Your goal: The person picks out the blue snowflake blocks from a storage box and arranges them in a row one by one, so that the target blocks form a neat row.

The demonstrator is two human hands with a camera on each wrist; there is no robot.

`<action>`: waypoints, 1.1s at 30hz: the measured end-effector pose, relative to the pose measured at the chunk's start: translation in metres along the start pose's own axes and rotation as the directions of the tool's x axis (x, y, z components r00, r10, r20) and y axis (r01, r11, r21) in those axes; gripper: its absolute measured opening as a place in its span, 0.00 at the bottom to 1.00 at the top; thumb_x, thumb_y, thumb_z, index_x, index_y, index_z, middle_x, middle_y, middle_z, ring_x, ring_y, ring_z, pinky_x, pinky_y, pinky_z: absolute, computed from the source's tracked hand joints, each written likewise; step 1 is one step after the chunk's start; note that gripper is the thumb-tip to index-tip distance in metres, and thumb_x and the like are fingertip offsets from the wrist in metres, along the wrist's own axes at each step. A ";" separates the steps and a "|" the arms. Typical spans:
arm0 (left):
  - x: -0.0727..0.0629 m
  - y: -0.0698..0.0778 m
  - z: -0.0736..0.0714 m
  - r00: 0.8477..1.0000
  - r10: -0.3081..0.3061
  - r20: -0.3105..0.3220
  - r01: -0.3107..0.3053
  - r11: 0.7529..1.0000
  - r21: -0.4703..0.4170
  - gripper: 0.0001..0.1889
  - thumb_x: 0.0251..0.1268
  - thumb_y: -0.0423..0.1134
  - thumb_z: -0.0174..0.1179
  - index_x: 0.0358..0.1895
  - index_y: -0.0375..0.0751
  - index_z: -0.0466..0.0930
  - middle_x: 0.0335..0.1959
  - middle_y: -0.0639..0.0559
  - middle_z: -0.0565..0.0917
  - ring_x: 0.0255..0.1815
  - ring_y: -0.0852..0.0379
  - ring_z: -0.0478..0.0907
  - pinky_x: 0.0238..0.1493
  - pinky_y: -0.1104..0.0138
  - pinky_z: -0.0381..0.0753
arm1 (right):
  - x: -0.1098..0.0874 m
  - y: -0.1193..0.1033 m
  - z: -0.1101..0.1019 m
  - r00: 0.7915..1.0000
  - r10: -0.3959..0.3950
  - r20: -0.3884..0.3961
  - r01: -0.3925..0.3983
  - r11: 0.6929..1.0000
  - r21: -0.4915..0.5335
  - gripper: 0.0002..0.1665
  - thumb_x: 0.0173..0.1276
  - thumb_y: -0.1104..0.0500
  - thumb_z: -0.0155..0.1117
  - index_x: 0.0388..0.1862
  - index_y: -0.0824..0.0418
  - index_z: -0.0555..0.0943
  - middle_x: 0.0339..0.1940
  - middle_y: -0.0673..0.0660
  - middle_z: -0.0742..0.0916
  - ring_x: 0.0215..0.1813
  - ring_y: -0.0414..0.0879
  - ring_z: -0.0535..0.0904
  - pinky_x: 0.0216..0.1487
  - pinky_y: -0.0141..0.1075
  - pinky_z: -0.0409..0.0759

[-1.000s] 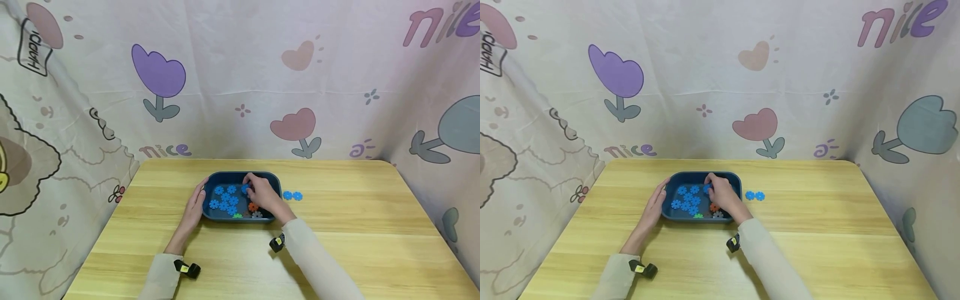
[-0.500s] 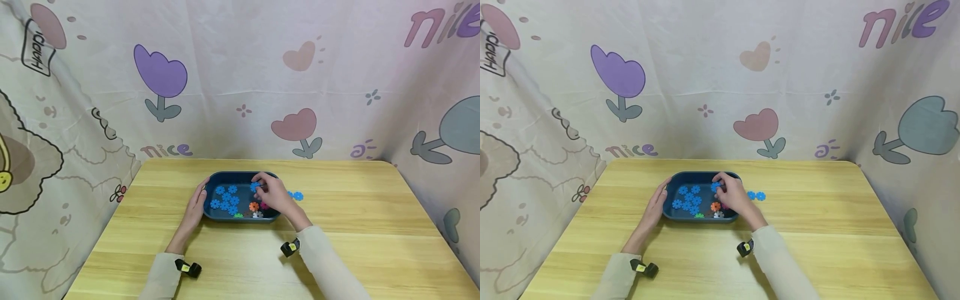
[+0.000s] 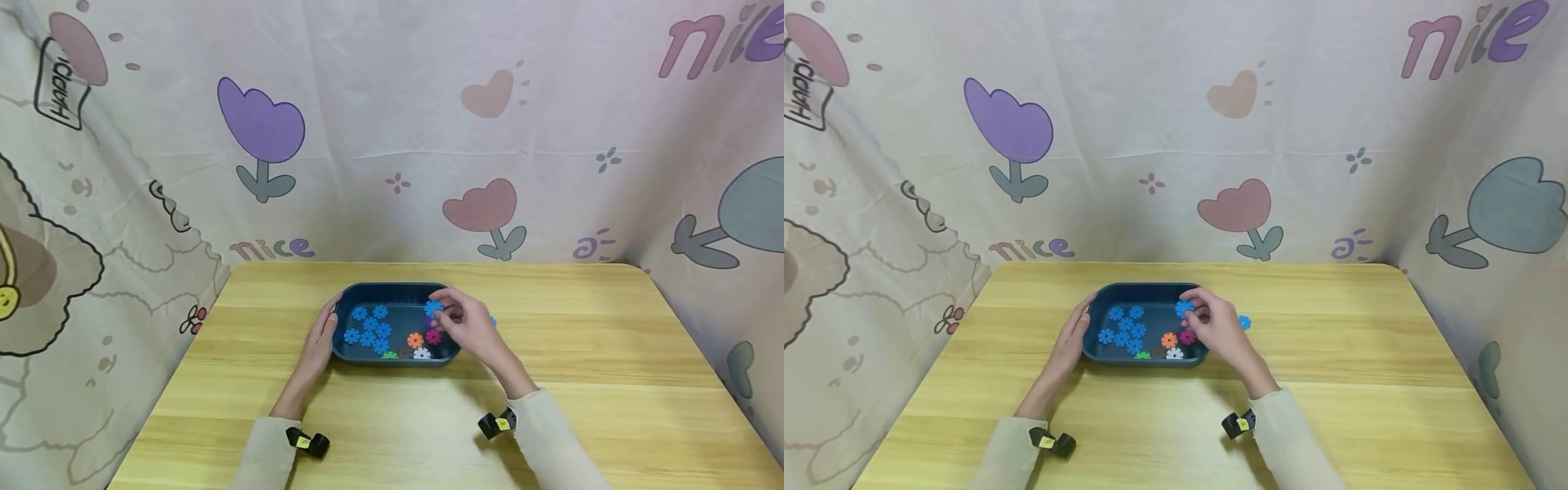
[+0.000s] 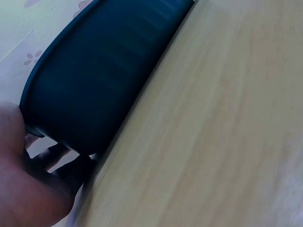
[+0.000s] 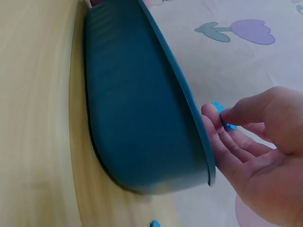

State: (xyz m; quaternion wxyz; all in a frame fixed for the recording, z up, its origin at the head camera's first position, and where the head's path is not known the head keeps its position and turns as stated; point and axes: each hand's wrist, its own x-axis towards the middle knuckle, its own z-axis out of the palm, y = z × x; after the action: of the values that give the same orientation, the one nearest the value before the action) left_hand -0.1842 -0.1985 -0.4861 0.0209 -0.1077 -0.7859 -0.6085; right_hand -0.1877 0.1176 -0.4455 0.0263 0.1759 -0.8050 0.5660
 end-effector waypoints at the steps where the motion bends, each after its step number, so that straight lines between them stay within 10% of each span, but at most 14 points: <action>1: 0.001 -0.005 0.000 1.000 0.002 -0.003 -0.002 1.000 0.002 0.25 0.88 0.37 0.34 0.81 0.39 0.56 0.82 0.41 0.57 0.82 0.39 0.48 0.79 0.39 0.46 | -0.002 0.000 -0.002 1.000 0.004 -0.011 -0.004 1.000 -0.002 0.17 0.72 0.72 0.63 0.57 0.60 0.82 0.41 0.58 0.87 0.39 0.56 0.89 0.37 0.52 0.88; 21: 0.003 -0.026 0.004 1.000 -0.006 -0.003 0.007 1.000 0.023 0.25 0.88 0.45 0.34 0.82 0.53 0.58 0.82 0.50 0.57 0.83 0.45 0.48 0.79 0.41 0.46 | -0.037 0.015 -0.051 0.991 0.057 -0.122 -0.060 0.998 -0.019 0.23 0.67 0.76 0.66 0.61 0.69 0.82 0.43 0.63 0.89 0.46 0.54 0.88 0.45 0.33 0.87; 33: 0.000 0.000 -0.002 0.999 -0.038 0.014 0.037 0.999 0.019 0.25 0.88 0.38 0.34 0.82 0.41 0.55 0.82 0.42 0.56 0.83 0.40 0.47 0.79 0.40 0.45 | -0.043 0.027 -0.080 0.974 0.089 -0.206 -0.099 0.994 -0.041 0.23 0.66 0.75 0.69 0.61 0.69 0.82 0.47 0.67 0.88 0.48 0.51 0.86 0.47 0.26 0.84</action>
State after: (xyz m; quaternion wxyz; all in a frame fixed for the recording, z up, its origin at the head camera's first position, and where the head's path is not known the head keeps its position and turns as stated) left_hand -0.1848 -0.2002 -0.4854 0.0049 -0.0971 -0.7935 -0.6008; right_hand -0.1688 0.2097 -0.4517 0.0864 0.0777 -0.8195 0.5611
